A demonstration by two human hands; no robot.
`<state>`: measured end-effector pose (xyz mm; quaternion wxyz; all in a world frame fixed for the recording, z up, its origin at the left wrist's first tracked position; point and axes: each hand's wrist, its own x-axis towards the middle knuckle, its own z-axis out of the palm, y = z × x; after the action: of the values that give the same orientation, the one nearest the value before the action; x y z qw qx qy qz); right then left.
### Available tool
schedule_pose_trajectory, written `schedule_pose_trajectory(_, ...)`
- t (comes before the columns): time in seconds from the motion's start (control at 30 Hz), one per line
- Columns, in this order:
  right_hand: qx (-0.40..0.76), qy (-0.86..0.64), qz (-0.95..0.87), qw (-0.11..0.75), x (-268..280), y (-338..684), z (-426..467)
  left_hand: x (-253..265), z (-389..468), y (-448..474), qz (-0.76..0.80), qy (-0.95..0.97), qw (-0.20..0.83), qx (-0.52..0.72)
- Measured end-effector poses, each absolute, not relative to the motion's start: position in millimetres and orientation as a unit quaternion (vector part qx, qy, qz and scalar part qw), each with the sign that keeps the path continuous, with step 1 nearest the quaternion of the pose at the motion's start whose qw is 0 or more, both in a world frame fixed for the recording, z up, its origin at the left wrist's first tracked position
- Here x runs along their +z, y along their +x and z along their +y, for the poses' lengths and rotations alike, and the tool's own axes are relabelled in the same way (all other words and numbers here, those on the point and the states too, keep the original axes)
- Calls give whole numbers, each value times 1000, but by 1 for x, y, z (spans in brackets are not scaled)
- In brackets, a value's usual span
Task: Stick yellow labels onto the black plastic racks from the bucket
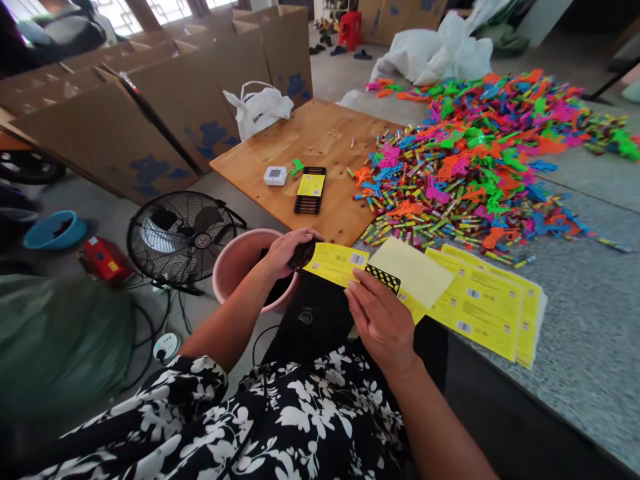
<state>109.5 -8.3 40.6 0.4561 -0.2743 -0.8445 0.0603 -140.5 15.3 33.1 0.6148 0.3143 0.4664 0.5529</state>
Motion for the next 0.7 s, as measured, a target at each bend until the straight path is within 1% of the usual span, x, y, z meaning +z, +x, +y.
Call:
schedule_pose_trajectory(0.43,63,-264,-858,436,31,107,-10,32,15,-145,468,336,607,547)
schedule_pose_trajectory(0.7,74,-319,-810,486,38,105,-14,21,16,-145,490,325,581,563)
